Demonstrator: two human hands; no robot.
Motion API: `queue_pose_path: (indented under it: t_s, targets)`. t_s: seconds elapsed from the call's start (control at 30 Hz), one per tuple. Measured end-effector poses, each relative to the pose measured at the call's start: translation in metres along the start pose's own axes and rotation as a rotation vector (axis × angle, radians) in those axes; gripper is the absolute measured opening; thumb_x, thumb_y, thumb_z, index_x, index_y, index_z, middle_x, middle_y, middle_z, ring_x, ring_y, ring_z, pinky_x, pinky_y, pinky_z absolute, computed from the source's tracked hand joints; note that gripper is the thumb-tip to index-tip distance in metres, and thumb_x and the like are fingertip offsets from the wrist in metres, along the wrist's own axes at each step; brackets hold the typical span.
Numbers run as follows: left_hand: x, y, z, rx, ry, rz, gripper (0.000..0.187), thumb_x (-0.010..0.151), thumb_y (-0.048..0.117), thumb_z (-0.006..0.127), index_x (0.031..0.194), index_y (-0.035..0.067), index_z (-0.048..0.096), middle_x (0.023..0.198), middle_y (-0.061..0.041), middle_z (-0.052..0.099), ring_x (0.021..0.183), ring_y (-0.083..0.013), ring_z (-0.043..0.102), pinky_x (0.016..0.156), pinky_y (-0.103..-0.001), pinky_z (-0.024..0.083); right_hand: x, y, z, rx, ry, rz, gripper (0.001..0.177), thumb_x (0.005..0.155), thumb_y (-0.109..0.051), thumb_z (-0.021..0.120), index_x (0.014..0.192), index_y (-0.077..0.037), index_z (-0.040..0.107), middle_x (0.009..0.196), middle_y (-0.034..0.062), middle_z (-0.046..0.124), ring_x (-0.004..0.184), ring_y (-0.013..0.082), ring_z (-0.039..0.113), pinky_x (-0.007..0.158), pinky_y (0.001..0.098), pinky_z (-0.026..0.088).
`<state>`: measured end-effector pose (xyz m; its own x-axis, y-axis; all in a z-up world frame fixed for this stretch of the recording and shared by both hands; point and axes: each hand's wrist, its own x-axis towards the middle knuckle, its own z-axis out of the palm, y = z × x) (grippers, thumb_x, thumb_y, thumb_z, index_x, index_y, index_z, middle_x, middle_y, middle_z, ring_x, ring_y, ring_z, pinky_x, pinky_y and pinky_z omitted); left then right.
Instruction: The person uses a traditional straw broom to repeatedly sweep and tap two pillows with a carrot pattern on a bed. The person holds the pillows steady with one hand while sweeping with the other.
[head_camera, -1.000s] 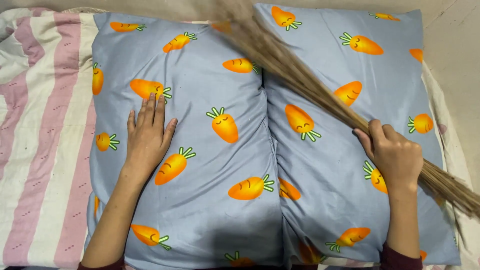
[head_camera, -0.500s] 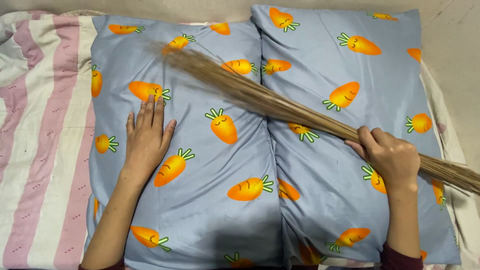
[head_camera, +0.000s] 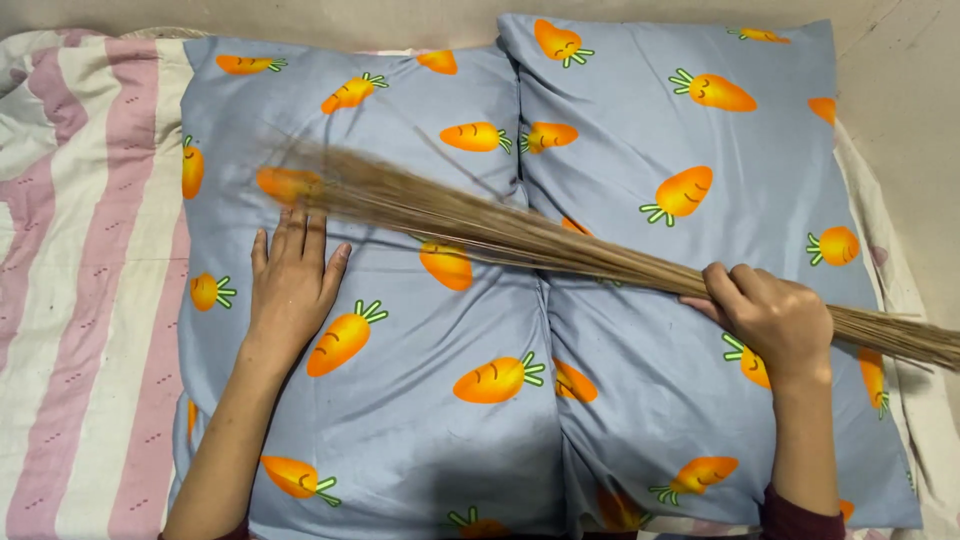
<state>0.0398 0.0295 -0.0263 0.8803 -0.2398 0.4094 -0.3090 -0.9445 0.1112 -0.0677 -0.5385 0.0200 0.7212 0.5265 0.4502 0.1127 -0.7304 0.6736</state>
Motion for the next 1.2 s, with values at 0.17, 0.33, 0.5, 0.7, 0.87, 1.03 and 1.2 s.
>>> queue_pose_path:
  t_s: [0.17,0.33,0.5,0.7,0.87,1.03,1.2]
  targets:
    - [0.001,0.003,-0.005,-0.024,-0.030,-0.025,0.061,0.108,0.045,0.041,0.151,0.002,0.045,0.157,-0.023,0.045,0.145,-0.0390,0.042,0.118,-0.061,0.026,0.003,-0.005,-0.001,-0.043,-0.092,0.161,0.056,0.107,-0.080,0.049,0.095,-0.026,0.057,0.070,-0.0088,0.049,0.052,0.0117,0.050,0.046,0.0273,0.035]
    - [0.003,0.009,-0.014,-0.050,-0.046,-0.036,0.066,0.109,0.045,0.036,0.160,0.003,0.035,0.166,-0.023,0.033,0.147,-0.0422,0.040,0.116,-0.063,0.027,0.012,-0.007,-0.013,-0.111,-0.300,0.330,0.055,0.111,-0.079,0.044,0.104,-0.026,0.054,0.073,-0.0099,0.060,0.056,0.0164,0.063,0.045,0.0316,0.040]
    - [0.000,0.011,-0.014,-0.035,-0.030,-0.029,0.066,0.109,0.045,0.038,0.160,0.004,0.036,0.167,-0.023,0.032,0.148,-0.0423,0.040,0.116,-0.064,0.028,0.014,-0.011,-0.039,0.015,-0.259,0.161,0.054,0.104,-0.076,0.050,0.094,-0.023,0.052,0.072,-0.0079,0.054,0.051,0.0214,0.059,0.043,0.0345,0.042]
    - [0.000,0.017,-0.022,-0.085,-0.111,-0.044,0.070,0.107,0.046,0.037,0.162,0.004,0.026,0.170,-0.022,0.019,0.151,-0.0438,0.029,0.116,-0.067,0.021,0.019,-0.007,-0.046,-0.072,-0.439,0.438,0.053,0.111,-0.077,0.040,0.103,-0.027,0.054,0.078,-0.0047,0.067,0.063,0.0248,0.071,0.047,0.0380,0.045]
    - [-0.001,0.017,-0.018,-0.083,-0.089,-0.041,0.069,0.108,0.045,0.036,0.162,0.004,0.028,0.169,-0.023,0.023,0.153,-0.0421,0.028,0.117,-0.068,0.021,0.007,0.000,-0.037,-0.045,-0.342,0.271,0.050,0.111,-0.072,0.046,0.101,-0.024,0.055,0.069,-0.0055,0.059,0.051,0.0232,0.061,0.044,0.0353,0.044]
    - [-0.002,0.015,-0.014,-0.090,-0.075,-0.043,0.068,0.108,0.046,0.036,0.161,0.003,0.029,0.169,-0.023,0.024,0.152,-0.0437,0.029,0.116,-0.069,0.021,-0.003,0.001,-0.032,0.102,-0.216,0.114,0.049,0.104,-0.070,0.051,0.096,-0.022,0.055,0.070,-0.0062,0.051,0.052,0.0176,0.057,0.043,0.0351,0.041]
    - [0.000,0.016,-0.018,-0.098,-0.094,-0.049,0.068,0.109,0.046,0.035,0.161,0.004,0.029,0.169,-0.023,0.023,0.152,-0.0431,0.029,0.117,-0.067,0.020,0.001,-0.004,-0.026,-0.066,-0.413,0.366,0.050,0.111,-0.076,0.044,0.102,-0.027,0.054,0.061,-0.0046,0.060,0.052,0.0270,0.064,0.047,0.0367,0.043]
